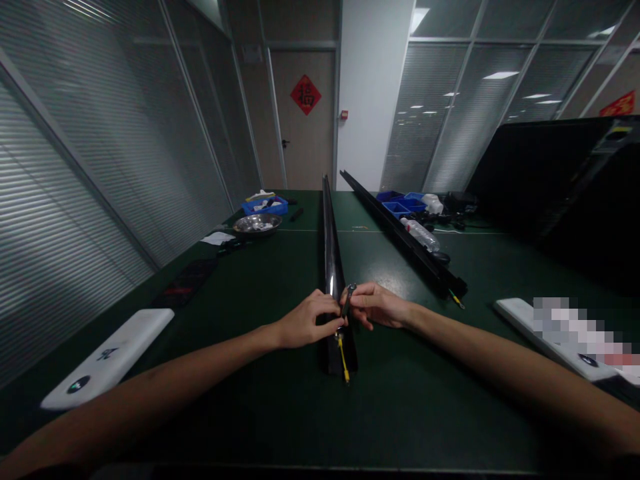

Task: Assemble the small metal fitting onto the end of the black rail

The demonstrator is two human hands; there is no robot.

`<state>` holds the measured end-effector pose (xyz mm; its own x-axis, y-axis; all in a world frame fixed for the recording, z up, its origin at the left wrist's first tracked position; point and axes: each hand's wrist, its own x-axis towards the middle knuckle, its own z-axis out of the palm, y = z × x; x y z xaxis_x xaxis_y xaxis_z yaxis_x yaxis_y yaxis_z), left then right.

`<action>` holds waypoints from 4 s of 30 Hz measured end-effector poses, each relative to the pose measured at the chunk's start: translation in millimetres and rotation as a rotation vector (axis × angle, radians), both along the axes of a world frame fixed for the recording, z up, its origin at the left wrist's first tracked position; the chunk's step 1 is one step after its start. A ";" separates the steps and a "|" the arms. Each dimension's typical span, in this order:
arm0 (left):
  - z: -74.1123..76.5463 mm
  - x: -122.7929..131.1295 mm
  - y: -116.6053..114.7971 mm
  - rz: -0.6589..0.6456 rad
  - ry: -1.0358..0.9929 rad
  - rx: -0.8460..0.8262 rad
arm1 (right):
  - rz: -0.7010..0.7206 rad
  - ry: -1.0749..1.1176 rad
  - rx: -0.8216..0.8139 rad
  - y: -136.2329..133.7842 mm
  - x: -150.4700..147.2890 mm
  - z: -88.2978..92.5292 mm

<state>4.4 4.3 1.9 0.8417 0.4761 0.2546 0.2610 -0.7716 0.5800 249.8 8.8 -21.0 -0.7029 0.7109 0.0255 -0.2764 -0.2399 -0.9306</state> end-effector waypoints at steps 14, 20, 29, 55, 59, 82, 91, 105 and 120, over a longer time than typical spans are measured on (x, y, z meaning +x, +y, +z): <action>3.0 1.6 -2.2 0.011 -0.005 0.000 | -0.002 -0.014 0.042 1.8 0.6 -3.4; 3.3 1.1 -2.5 0.001 -0.009 0.007 | -0.006 -0.003 0.024 0.6 -0.6 -2.2; 1.0 -0.5 -0.7 -0.025 0.001 0.005 | 0.000 -0.007 0.022 0.5 -2.0 -1.5; 3.6 -0.1 -0.7 -0.023 0.041 0.009 | -0.005 0.000 0.022 1.5 -1.4 -2.7; 3.0 0.1 -0.8 -0.018 0.042 0.001 | 0.008 -0.004 0.019 0.6 -1.7 -0.2; 4.0 0.6 -1.6 -0.016 0.018 -0.006 | 0.016 0.000 0.028 2.0 -0.2 -1.9; 3.2 1.1 -2.7 -0.007 0.017 0.001 | 0.024 0.004 0.021 1.4 0.1 -1.2; 3.6 0.9 -2.3 -0.013 0.000 -0.009 | 0.022 -0.010 0.062 0.2 -0.5 -1.4; 3.0 2.5 -2.1 -0.012 -0.013 -0.004 | 0.014 -0.008 0.081 -1.3 -2.7 0.6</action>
<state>6.9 2.2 5.0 0.8440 0.4669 0.2640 0.2440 -0.7726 0.5861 247.1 7.5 -20.4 -0.7130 0.6969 0.0769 -0.2664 -0.1678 -0.9491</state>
